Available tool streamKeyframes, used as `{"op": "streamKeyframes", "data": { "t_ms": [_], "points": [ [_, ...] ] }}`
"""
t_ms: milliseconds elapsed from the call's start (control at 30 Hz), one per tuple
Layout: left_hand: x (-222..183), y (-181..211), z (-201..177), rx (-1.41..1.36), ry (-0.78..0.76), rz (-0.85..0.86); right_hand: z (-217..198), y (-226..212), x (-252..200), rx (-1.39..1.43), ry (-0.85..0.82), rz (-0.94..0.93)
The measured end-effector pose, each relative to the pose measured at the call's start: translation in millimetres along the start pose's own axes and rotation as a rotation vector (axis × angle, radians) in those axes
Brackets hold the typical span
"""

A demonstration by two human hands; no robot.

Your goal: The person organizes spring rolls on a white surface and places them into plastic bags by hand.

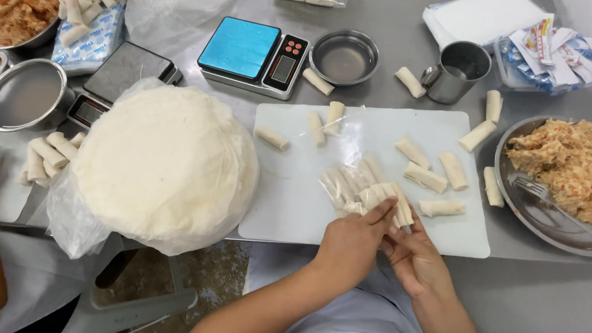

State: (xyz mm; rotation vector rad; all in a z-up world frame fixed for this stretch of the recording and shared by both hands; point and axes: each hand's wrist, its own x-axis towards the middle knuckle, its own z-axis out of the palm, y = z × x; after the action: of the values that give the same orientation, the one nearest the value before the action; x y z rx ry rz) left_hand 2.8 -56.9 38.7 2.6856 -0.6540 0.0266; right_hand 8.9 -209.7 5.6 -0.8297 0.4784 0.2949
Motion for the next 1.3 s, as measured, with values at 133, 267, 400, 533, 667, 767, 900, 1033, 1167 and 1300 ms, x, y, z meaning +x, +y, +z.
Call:
{"op": "streamKeyframes", "data": {
  "t_ms": [133,267,400,533,667,767,900,1033,1167,1300],
  "points": [
    [5,3,-17,-0.184,-0.097,-0.038,7,5,-1,-0.04,0.014,-0.048],
    [1,6,-23,-0.427,0.116,-0.014,17,-6,-4,-0.22,-0.187,-0.331],
    [2,6,-15,-0.255,0.369,0.142,-17,5,31,-0.326,-0.246,-0.5],
    [8,0,-15,-0.15,0.408,0.189,-15,5,32,-0.445,-0.237,-0.466],
    [5,4,-10,-0.088,0.377,0.285,-44,27,56,-0.404,-0.262,-0.497],
    [4,0,-2,-0.093,0.347,0.308,-33,27,49,-0.38,-0.283,-0.487],
    [-4,7,-11,-0.141,0.311,0.332,-16,36,34,-0.34,-0.321,-0.453],
    [-1,14,-20,-0.141,0.333,0.387,4,16,43,-0.314,-0.354,-0.437],
    [-17,27,-7,-0.133,0.307,0.452,24,7,42,-0.271,-0.384,-0.417],
    [-34,38,40,-0.065,0.072,0.499,65,-16,7,-0.441,-0.239,-0.27]
  ]
}}
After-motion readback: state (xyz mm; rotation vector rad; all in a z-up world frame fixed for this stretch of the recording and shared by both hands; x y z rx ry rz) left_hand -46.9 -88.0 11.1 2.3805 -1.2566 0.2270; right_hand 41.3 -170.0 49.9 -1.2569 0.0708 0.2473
